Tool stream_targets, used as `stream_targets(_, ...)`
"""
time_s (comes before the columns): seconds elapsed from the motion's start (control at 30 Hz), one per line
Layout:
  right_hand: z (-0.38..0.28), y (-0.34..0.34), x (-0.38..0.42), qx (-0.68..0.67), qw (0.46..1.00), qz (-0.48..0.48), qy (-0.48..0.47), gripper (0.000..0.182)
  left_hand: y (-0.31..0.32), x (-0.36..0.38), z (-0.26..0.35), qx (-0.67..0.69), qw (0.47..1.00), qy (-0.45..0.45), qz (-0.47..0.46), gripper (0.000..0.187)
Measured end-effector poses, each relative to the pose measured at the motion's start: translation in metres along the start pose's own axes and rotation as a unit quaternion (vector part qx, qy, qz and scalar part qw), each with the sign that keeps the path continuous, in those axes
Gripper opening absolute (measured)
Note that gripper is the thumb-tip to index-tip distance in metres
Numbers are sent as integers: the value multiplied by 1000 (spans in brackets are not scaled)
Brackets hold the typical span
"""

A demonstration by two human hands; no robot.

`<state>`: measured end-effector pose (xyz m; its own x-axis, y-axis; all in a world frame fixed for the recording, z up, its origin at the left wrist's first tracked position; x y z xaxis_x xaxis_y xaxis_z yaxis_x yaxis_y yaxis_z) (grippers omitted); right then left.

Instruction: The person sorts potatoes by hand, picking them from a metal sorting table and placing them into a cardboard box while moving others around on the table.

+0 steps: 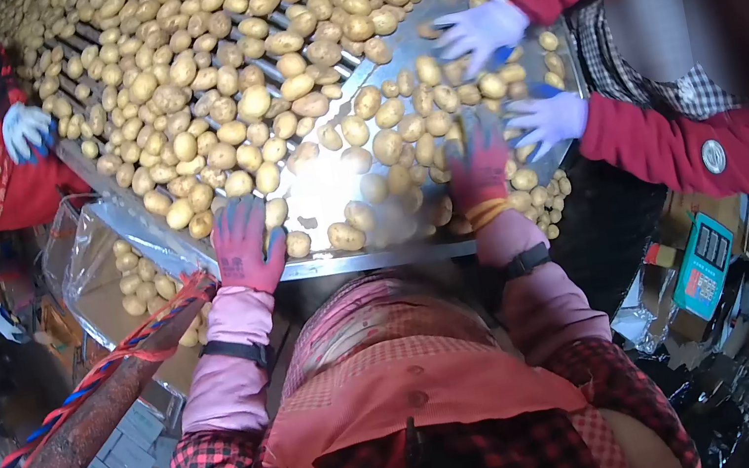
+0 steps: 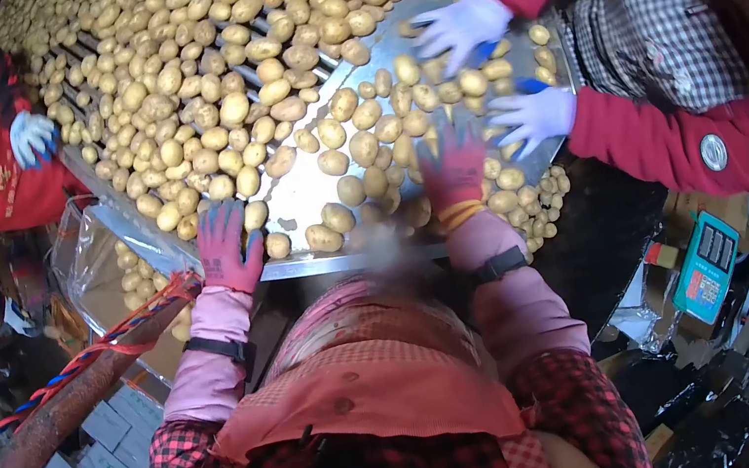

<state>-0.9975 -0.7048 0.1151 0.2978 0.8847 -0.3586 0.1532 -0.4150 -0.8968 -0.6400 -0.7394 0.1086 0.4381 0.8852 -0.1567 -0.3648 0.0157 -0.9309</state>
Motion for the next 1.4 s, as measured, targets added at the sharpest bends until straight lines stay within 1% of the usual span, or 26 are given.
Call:
stream_targets(0.1,-22,47,22,-68,967,-226,-96,47,0,0,-2,14,1000,-6,-5,55)
stream_targets(0.13,-43,32,25,-135,963,-158,-170,42,3,2,-4,13,1000,0,-3,55)
stream_targets(0.27,-71,61,11,48,934,-314,-165,34,-5,-5,11,7,1000,7,10,53)
stream_targets(0.3,-71,69,9,57,922,-348,-157,33,-7,-9,20,32,999,14,22,51)
stream_targets(0.37,-65,82,4,80,899,-409,-134,32,-13,-20,55,155,982,98,35,49)
stream_targets(0.4,-60,89,5,108,891,-422,-127,28,-20,-23,75,181,975,111,61,44)
stream_targets(0.43,-58,92,8,106,895,-418,-117,28,-19,-27,88,236,965,104,47,41)
stream_targets(0.5,-55,93,8,105,902,-408,-97,30,25,-22,91,338,936,6,-102,45)
stream_targets(0.53,-41,91,3,61,914,-401,-21,37,68,-13,83,487,849,-114,-170,46)
stream_targets(0.57,-50,81,-2,-10,937,-347,-33,38,108,-3,84,613,722,-226,-228,48)
stream_targets(0.6,-61,66,5,-82,951,-293,-52,39,96,-14,98,684,643,-267,-217,51)
stream_targets(0.63,-70,49,17,-155,955,-244,-68,40,104,-13,115,735,573,-245,-267,52)
stream_targets(0.67,-79,46,17,-183,949,-238,-92,39,109,-17,128,778,499,-218,-314,52)
stream_targets(0.7,-87,44,16,-210,942,-234,-116,40,106,-18,121,759,541,-194,-305,53)
stream_targets(0.77,-60,63,-30,-231,945,-214,-84,39,97,-20,108,714,623,-149,-282,54)
stream_targets(0.83,-72,77,-74,23,948,-256,-187,40,112,0,91,829,383,-315,-258,54)
stream_targets(0.87,-70,100,-80,71,928,-288,-223,41,112,2,83,842,361,-336,-220,52)
stream_targets(0.9,-65,118,-84,123,905,-316,-258,43,114,7,75,840,363,-339,-217,51)
stream_targets(1.0,-38,135,-105,56,898,-400,-175,43,108,14,59,843,349,-353,-207,48)
stream_targets(1.1,-39,100,-132,6,964,-264,-7,40,94,17,55,847,336,-362,-197,45)
stream_targets(1.13,-67,106,-127,-118,956,-253,-92,41,89,15,52,846,394,-306,-188,42)
stream_targets(1.2,-127,127,-110,19,929,-331,-166,48,107,23,38,739,594,-244,-204,41)
stream_targets(1.23,-143,143,-102,112,900,-375,-194,50,96,18,45,800,489,-291,-189,42)
stream_targets(1.27,-152,152,-97,131,893,-379,-205,53,83,12,52,847,377,-336,-167,43)
stream_targets(1.33,-149,153,-102,77,910,-364,-183,52,81,7,45,759,547,-305,-178,46)
stream_targets(1.4,-137,139,-110,3,937,-315,-149,49,64,-4,54,765,538,-300,-186,49)
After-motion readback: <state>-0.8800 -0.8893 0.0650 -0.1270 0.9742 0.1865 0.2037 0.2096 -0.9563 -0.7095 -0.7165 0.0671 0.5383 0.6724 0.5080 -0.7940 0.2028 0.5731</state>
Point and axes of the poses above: each hand's wrist, its own x-axis away from the middle knuckle, its own y-axis out of the palm, z = x × y, the point moved 10 cm from there along -x, towards the middle knuckle, and after that the axes turned 3 degrees about z, right-handed, at the moved point
